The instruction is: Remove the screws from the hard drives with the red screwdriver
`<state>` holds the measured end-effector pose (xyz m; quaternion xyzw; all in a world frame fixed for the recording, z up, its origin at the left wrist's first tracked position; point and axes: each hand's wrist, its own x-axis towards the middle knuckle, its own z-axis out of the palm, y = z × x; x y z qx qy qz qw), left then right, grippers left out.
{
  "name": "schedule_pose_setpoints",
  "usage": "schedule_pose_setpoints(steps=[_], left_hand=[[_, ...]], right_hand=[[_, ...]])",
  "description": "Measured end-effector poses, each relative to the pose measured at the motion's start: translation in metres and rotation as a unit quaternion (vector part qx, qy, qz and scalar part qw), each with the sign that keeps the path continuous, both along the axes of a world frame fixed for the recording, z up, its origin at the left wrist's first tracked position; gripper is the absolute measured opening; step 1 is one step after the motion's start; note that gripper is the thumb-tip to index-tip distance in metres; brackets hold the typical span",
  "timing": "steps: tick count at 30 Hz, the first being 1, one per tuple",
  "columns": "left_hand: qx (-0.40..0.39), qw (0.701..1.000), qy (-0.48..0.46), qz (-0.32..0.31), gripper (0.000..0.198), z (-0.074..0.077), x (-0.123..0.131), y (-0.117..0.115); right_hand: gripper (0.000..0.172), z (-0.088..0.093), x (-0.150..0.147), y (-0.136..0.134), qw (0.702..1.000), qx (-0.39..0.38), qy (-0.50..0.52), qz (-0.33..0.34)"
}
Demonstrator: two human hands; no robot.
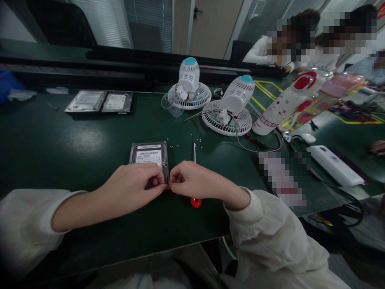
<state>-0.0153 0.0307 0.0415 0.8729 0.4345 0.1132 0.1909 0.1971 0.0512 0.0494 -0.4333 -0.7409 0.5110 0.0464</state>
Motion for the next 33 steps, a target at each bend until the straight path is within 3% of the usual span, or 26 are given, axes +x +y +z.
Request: schedule_pose_setpoints(steps=[16,24,33], left_hand=[[0.013,1.0,0.005,-0.003,0.013,-0.001,0.0002,0.0008],[0.009,1.0,-0.008,-0.005,0.013,-0.0039,-0.0009,0.0019],[0.002,1.0,-0.01,-0.001,0.013,-0.0015,-0.0019,0.0012]], right_hand=[[0.017,-0.0005,0.0015,0.0004,1.0,-0.017,0.002,0.0],[0.011,0.0008,0.0016,0.0012,1.0,-0.007,-0.002,0.002],[0.023,0.0051,0.0004,0.0015,1.0,-0.003,-0.011,0.014]])
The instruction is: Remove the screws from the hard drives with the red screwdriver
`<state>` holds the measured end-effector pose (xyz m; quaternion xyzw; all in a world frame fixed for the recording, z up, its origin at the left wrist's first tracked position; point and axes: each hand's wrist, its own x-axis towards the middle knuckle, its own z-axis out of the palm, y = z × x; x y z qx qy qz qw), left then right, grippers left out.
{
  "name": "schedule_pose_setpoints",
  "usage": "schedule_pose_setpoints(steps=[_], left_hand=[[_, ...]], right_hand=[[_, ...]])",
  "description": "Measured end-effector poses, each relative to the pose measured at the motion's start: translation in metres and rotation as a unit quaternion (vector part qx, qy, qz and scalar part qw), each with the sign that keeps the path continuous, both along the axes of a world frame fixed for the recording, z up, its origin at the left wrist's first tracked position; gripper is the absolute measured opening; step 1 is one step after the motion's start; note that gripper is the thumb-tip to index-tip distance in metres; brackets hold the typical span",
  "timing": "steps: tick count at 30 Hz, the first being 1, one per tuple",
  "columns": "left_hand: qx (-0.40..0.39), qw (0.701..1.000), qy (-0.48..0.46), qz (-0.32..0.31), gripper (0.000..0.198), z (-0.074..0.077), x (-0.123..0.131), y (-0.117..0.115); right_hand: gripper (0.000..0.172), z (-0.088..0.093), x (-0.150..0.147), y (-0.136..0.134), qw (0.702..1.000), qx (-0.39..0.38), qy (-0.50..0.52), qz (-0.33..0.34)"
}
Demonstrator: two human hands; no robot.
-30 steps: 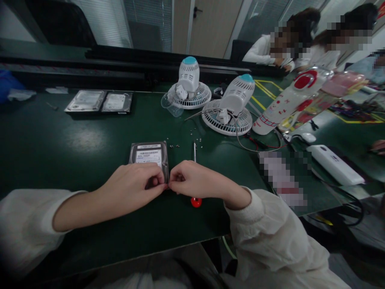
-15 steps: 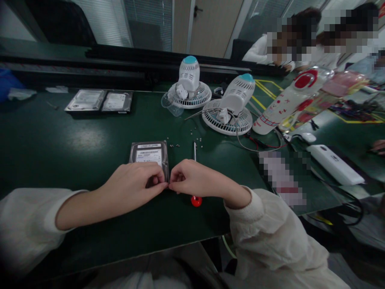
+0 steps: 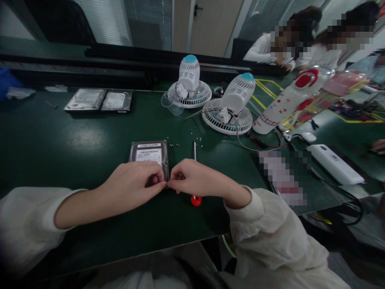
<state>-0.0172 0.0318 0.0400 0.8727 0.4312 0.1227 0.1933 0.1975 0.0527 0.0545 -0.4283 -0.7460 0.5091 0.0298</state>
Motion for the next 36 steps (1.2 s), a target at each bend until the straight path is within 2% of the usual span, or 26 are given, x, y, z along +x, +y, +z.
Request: schedule_pose_setpoints(steps=[16,28,36], left_hand=[[-0.036,0.999,0.002,0.01,0.01,0.004,0.0017,-0.001],[-0.013,1.0,-0.023,-0.013,0.006,-0.0037,0.003,-0.0031],[-0.023,1.0,-0.01,-0.007,0.007,-0.003,0.0035,-0.0032]], right_hand=[[0.018,-0.0007,-0.0006,0.0001,1.0,-0.008,0.0,-0.01],[0.017,-0.0011,0.0004,0.0,1.0,-0.02,0.004,-0.009],[0.008,-0.0033,0.0001,0.0003,1.0,-0.025,0.01,-0.015]])
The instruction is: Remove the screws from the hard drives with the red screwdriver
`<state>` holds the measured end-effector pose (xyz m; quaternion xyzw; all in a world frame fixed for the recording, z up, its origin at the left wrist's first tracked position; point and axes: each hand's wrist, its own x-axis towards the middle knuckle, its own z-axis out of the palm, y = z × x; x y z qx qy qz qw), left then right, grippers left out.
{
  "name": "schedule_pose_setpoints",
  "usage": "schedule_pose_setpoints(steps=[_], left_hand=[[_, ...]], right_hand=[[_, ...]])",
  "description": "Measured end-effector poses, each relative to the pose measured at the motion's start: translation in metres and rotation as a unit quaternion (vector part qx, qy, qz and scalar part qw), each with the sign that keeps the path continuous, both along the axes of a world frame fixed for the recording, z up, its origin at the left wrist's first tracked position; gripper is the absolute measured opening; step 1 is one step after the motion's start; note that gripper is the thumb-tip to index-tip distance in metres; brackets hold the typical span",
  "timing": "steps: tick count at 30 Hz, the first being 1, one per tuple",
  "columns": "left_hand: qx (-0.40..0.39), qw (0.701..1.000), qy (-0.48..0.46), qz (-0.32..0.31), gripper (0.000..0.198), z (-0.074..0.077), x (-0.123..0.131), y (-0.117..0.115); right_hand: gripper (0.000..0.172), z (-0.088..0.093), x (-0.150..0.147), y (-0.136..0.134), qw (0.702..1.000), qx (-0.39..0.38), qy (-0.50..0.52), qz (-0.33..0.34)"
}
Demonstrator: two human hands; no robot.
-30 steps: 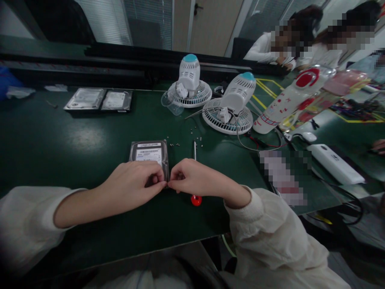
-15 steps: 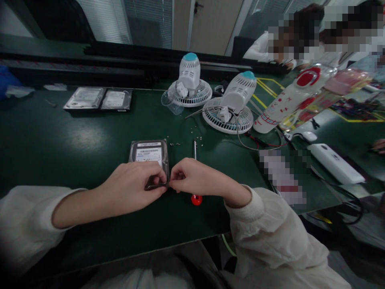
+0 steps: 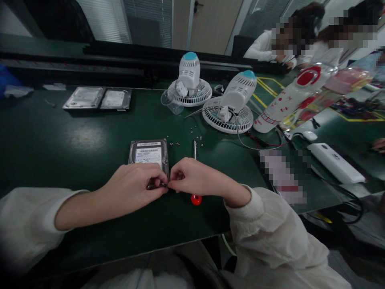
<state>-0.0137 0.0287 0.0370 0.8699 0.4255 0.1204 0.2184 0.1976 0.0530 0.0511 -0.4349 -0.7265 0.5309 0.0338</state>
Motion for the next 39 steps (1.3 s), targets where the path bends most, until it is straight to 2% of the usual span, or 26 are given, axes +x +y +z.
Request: schedule_pose_setpoints(steps=[39], left_hand=[[-0.011,1.0,-0.005,-0.01,0.009,-0.0004,0.0014,-0.0003]], right_hand=[[0.009,-0.0013,0.0018,-0.0003,1.0,0.006,0.019,0.008]])
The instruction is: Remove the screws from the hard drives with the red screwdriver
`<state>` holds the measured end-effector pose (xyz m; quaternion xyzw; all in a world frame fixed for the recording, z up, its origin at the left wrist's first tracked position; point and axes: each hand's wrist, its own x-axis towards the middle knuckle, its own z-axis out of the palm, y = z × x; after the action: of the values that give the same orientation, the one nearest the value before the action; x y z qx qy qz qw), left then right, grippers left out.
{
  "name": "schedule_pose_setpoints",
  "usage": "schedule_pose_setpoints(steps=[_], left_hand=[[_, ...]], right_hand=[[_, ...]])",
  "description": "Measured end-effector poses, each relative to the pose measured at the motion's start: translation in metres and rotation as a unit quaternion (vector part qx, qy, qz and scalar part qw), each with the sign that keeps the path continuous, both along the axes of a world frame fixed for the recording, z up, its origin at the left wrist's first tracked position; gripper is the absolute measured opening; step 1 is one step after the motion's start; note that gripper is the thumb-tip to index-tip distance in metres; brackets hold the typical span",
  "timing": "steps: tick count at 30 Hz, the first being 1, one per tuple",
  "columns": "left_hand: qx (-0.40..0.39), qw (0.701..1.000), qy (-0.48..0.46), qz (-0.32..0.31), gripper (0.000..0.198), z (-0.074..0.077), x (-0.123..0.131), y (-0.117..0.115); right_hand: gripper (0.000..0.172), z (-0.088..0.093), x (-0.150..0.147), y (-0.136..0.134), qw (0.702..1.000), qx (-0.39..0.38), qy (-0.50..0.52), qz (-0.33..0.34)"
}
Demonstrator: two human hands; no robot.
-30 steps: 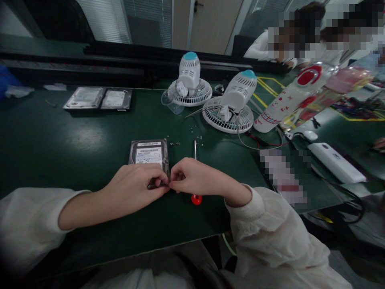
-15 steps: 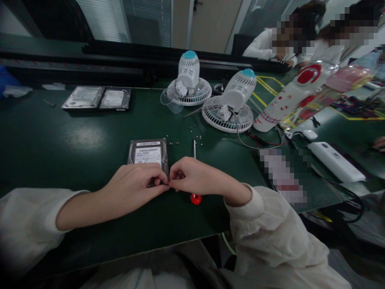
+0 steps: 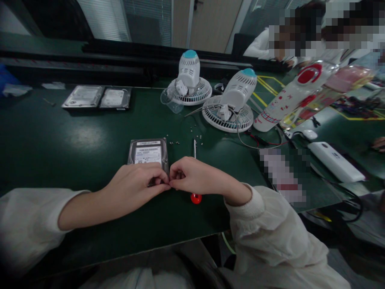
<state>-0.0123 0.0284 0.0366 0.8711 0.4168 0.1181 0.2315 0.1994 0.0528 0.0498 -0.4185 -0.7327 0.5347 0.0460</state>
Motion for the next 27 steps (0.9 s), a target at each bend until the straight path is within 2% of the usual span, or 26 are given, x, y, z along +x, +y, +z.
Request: schedule_pose_setpoints(steps=[27], left_hand=[[0.028,1.0,-0.001,-0.003,0.007,-0.0048,-0.0025,0.0008]], right_hand=[[0.007,0.0021,-0.001,0.0002,1.0,-0.004,0.002,-0.011]])
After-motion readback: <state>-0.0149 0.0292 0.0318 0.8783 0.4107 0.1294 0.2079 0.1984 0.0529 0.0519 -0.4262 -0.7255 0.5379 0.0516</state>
